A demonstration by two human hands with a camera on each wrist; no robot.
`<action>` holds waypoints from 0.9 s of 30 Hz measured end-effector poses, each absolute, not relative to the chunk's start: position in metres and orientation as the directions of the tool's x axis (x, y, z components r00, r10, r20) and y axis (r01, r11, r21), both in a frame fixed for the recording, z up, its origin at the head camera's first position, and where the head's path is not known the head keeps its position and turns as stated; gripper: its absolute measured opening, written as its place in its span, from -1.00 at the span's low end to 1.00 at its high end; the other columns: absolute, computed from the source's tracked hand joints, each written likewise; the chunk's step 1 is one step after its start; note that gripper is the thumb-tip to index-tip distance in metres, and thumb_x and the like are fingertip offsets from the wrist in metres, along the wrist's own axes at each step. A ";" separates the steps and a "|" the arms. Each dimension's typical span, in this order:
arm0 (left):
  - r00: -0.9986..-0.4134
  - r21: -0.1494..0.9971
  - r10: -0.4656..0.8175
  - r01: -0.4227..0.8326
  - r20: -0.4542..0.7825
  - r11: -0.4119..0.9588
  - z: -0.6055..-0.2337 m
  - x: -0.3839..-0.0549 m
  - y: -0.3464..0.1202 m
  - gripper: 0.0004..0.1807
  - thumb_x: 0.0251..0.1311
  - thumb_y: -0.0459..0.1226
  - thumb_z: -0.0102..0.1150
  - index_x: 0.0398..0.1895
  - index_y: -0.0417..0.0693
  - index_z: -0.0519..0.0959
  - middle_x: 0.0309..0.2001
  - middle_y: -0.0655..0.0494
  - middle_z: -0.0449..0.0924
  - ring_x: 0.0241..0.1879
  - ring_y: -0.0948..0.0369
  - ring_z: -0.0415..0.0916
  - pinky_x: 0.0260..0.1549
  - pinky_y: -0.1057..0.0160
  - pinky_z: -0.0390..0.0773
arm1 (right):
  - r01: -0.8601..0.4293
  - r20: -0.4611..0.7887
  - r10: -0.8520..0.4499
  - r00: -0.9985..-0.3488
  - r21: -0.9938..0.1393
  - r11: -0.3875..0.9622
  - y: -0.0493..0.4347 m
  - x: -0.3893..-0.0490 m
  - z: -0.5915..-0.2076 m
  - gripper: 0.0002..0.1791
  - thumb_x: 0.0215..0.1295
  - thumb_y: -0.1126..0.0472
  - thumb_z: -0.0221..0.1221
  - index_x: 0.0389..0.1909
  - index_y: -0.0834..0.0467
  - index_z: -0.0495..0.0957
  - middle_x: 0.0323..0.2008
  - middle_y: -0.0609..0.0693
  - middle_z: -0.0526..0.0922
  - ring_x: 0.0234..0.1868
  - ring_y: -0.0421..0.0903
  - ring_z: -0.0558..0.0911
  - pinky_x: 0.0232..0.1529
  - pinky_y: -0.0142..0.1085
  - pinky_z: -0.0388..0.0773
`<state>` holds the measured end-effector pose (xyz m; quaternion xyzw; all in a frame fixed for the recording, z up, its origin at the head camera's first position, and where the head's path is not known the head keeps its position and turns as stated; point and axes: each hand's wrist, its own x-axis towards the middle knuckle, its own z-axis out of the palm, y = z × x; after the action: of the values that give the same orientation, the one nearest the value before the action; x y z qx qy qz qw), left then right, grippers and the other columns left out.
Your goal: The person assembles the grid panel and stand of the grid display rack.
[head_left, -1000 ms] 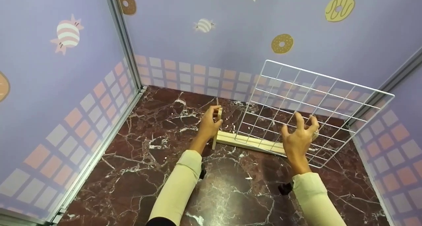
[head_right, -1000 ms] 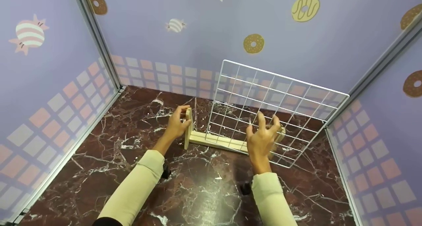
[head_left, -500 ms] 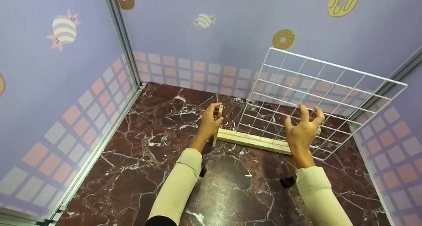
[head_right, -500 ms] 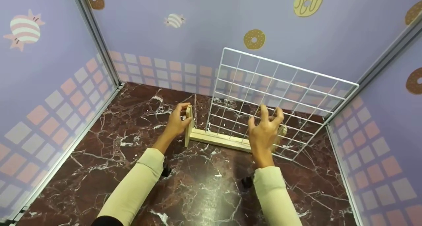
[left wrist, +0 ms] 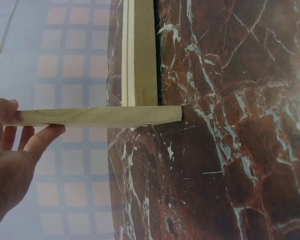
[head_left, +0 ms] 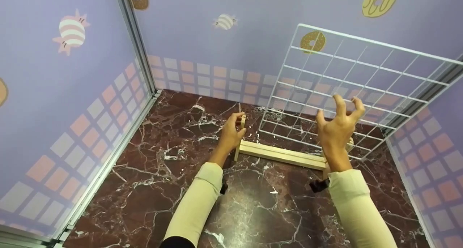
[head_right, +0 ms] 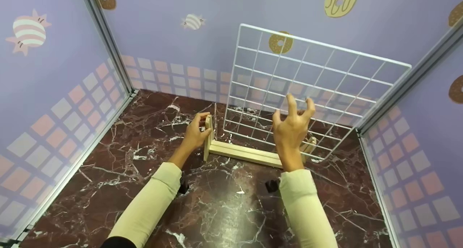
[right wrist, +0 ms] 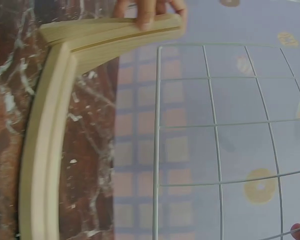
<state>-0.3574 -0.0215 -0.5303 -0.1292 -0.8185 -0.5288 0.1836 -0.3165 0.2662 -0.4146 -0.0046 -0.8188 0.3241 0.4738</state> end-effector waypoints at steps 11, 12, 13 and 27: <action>-0.906 0.818 0.002 0.383 0.424 0.429 -0.528 -0.355 -0.022 -0.37 0.11 -0.57 0.31 0.30 -0.20 0.44 0.13 -0.24 0.58 0.12 -0.11 0.60 0.20 -0.02 0.61 | -0.326 0.790 0.305 -0.532 -0.524 0.787 0.248 -0.324 -0.381 -0.46 0.19 0.20 0.36 0.22 0.01 0.50 0.36 0.28 0.21 -0.02 -0.01 0.42 -0.27 -0.23 0.51; -0.904 0.814 0.000 0.385 0.428 0.434 -0.528 -0.355 -0.022 -0.37 0.10 -0.57 0.31 0.29 -0.20 0.44 0.13 -0.24 0.58 0.12 -0.11 0.60 0.20 -0.01 0.61 | -0.328 0.790 0.302 -0.534 -0.522 0.787 0.247 -0.324 -0.378 -0.46 0.20 0.19 0.36 0.22 0.01 0.50 0.36 0.28 0.21 -0.03 -0.01 0.42 -0.27 -0.22 0.51; -0.903 0.813 -0.003 0.384 0.429 0.437 -0.528 -0.355 -0.022 -0.37 0.10 -0.57 0.32 0.29 -0.20 0.44 0.13 -0.24 0.58 0.12 -0.11 0.60 0.21 0.00 0.61 | -0.328 0.789 0.300 -0.537 -0.522 0.787 0.245 -0.325 -0.376 -0.45 0.21 0.17 0.36 0.23 0.01 0.49 0.36 0.28 0.21 -0.03 -0.01 0.43 -0.27 -0.21 0.52; -0.907 0.816 0.003 0.380 0.420 0.435 -0.529 -0.355 -0.020 -0.38 0.12 -0.56 0.29 0.30 -0.19 0.43 0.12 -0.24 0.58 0.13 -0.10 0.60 0.20 0.03 0.62 | -0.352 0.810 0.275 -0.517 -0.494 0.795 0.225 -0.337 -0.373 -0.44 0.19 0.19 0.37 0.23 -0.01 0.48 0.35 0.29 0.23 -0.10 0.02 0.48 -0.35 -0.17 0.54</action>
<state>-0.3551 -0.0202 -0.5286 -0.1157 -0.8275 -0.5186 0.1815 -0.3368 0.2249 -0.3728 0.0236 -0.8104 0.3192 0.4908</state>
